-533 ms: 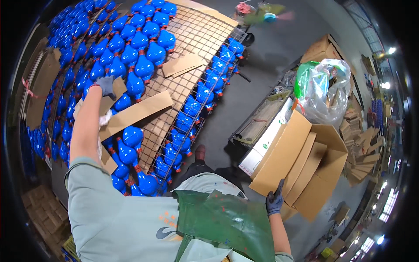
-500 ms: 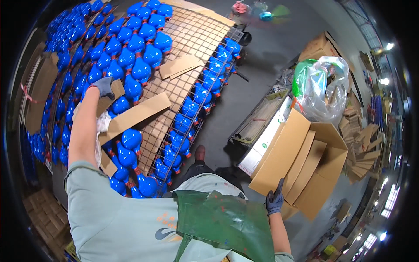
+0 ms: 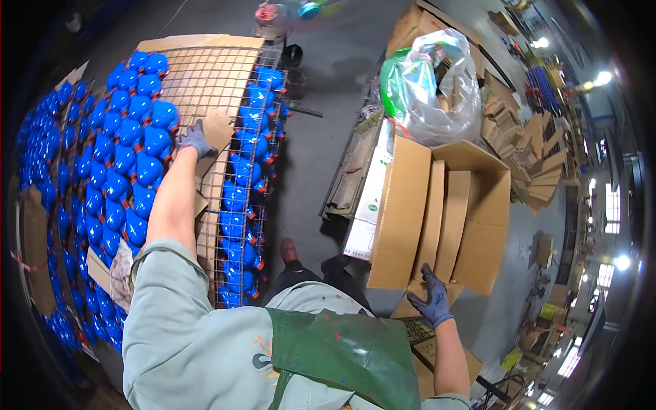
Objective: The person picks up blue metal components, wipes them with a cloth, and places them into a cardboard box containing dividers. The person places a cardboard sheet into the box and inserts several small cardboard dividers one by one between the items.
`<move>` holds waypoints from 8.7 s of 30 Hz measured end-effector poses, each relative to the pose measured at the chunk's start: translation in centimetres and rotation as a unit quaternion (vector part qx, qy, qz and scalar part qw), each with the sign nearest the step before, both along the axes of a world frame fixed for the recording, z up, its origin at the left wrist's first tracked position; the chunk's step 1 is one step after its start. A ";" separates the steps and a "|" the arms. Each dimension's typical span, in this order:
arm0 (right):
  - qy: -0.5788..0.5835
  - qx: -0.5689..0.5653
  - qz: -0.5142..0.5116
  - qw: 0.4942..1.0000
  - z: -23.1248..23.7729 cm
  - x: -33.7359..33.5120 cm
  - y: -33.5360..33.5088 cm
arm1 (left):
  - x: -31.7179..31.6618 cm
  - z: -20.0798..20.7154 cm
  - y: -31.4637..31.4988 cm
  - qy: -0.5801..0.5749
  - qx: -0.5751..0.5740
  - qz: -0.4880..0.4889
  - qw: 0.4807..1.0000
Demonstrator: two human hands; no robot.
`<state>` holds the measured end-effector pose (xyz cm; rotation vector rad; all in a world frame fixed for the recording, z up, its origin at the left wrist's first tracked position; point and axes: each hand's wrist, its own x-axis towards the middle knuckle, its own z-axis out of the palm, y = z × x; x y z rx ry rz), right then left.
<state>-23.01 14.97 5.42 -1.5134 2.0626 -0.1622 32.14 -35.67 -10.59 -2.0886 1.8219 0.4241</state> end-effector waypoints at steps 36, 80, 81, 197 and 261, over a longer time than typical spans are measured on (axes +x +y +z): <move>-0.780 -0.184 -0.161 0.576 -3.2 -8.8 -0.1 | -47.4 17.3 37.1 0.547 0.295 -0.101 0.777; -0.868 -0.059 -0.477 0.128 -6.0 -5.5 0.6 | -66.4 -7.4 32.3 -0.099 0.266 -0.726 0.627; -0.827 -0.082 -0.509 0.224 -6.2 -5.3 1.0 | -65.9 -7.9 32.2 -0.073 0.189 -0.758 0.620; 0.128 -0.092 0.319 0.934 -35.2 -13.9 -17.4 | -56.1 1.7 39.0 0.186 0.249 -0.590 0.745; 0.017 -0.242 -0.178 0.954 -12.4 -0.9 -24.0 | 26.5 26.0 37.3 0.182 -0.763 0.278 0.554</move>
